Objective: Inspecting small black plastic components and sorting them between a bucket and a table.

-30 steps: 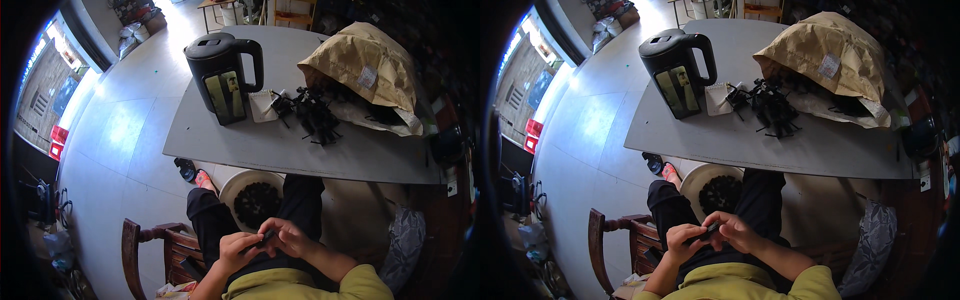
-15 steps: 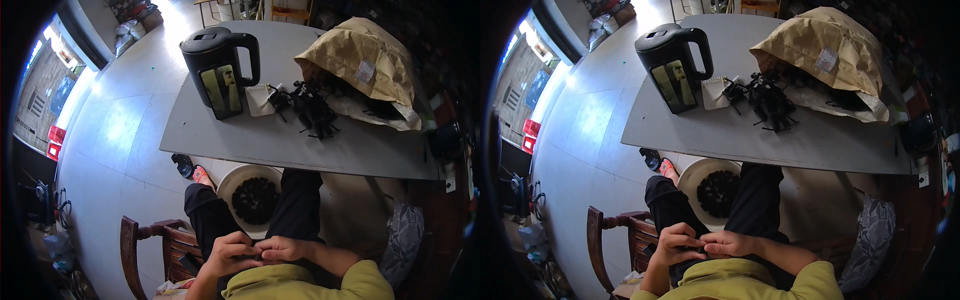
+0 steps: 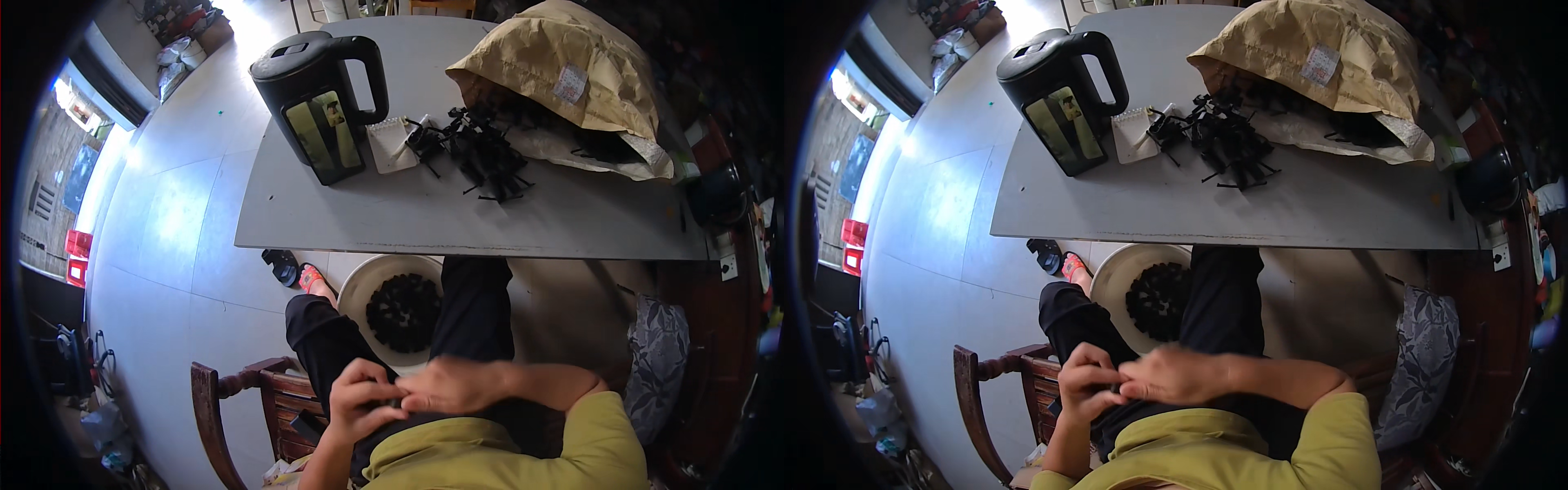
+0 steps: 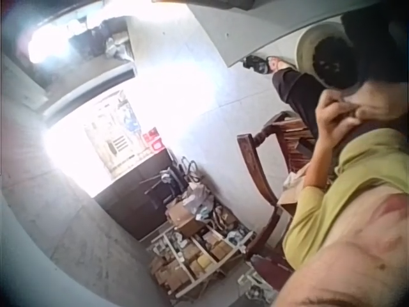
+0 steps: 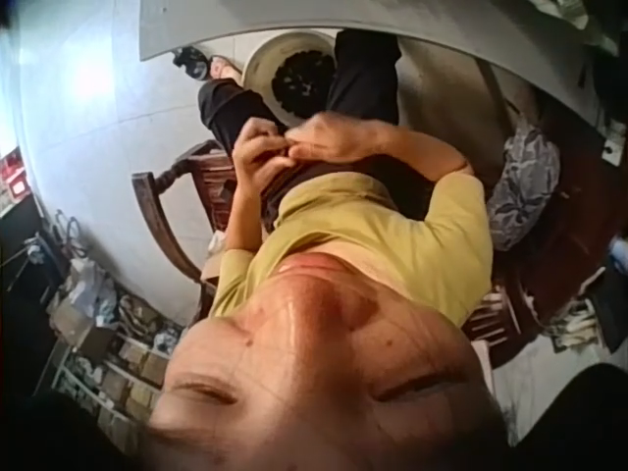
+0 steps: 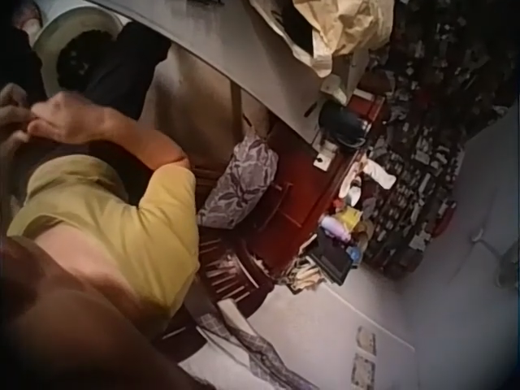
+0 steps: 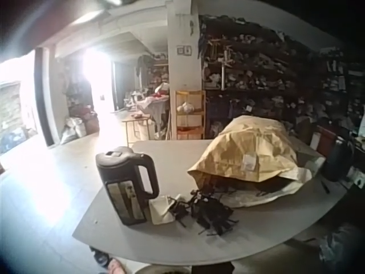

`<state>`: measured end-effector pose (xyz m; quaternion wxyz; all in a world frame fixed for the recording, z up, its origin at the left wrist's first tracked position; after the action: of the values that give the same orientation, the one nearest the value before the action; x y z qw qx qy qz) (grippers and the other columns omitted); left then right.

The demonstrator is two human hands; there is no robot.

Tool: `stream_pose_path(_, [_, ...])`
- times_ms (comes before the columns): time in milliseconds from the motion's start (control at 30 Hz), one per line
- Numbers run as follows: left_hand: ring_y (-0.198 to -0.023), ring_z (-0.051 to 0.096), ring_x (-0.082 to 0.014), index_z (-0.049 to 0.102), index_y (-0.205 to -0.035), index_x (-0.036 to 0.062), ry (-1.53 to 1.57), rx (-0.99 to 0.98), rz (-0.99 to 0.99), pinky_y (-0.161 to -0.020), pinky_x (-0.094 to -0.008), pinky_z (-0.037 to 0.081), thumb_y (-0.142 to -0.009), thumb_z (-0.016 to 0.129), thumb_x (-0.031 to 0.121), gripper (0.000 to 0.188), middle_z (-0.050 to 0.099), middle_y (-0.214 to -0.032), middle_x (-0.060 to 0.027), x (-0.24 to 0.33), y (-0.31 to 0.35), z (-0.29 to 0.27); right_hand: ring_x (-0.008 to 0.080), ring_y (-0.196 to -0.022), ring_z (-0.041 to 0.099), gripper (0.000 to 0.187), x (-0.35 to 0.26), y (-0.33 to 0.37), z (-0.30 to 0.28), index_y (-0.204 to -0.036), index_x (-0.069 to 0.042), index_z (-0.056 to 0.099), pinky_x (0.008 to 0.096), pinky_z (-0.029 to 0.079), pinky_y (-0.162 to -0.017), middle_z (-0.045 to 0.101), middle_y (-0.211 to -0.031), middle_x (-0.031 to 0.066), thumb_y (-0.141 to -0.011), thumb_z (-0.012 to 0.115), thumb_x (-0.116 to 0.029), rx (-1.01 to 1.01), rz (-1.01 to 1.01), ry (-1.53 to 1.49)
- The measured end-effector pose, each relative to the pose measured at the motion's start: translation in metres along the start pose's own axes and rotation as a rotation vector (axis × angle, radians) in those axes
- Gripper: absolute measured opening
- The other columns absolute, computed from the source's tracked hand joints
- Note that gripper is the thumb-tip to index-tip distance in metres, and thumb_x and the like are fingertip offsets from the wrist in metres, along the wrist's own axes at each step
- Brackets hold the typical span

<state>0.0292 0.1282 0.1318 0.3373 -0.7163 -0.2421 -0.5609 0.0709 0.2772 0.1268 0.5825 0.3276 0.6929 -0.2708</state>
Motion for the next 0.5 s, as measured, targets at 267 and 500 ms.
stream_pose_path(267, [-0.08,0.048,-0.0186,0.052,-0.087,0.0007,1.134,0.316,-0.354,-0.061,-0.0268,0.042,-0.085,0.054,0.029,0.029,0.045,-0.099,-0.0101,-0.048,0.022,-0.001,0.0276,-0.096,0.049,0.011,0.04,0.008,-0.183,-0.085,-0.009,0.062,0.047,0.036,-0.088,0.057,-0.092,0.0119,-0.076,0.055,-0.012,0.958,0.383,1.49])
stream_pose_path(500, [-0.076,0.046,-0.0191,0.047,-0.076,0.0073,1.31,0.366,-0.553,-0.058,-0.0264,0.04,-0.085,0.049,0.029,0.024,0.046,-0.097,-0.0078,-0.061,0.025,0.006,0.0246,-0.092,0.052,0.011,0.055,-0.015,-0.197,-0.079,-0.01,0.066,0.0575,0.026,-0.1,0.059,-0.08,0.0091,-0.076,0.055,-0.011,0.779,0.466,1.584])
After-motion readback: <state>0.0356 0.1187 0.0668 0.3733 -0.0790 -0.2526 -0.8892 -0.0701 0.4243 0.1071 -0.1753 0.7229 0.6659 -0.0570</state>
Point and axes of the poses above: each hand's wrist, its own y-axis away from the middle knuckle, its own z-axis out of the palm, x = y × z, the point moved 4 cm from there along -y, towards the middle knuckle
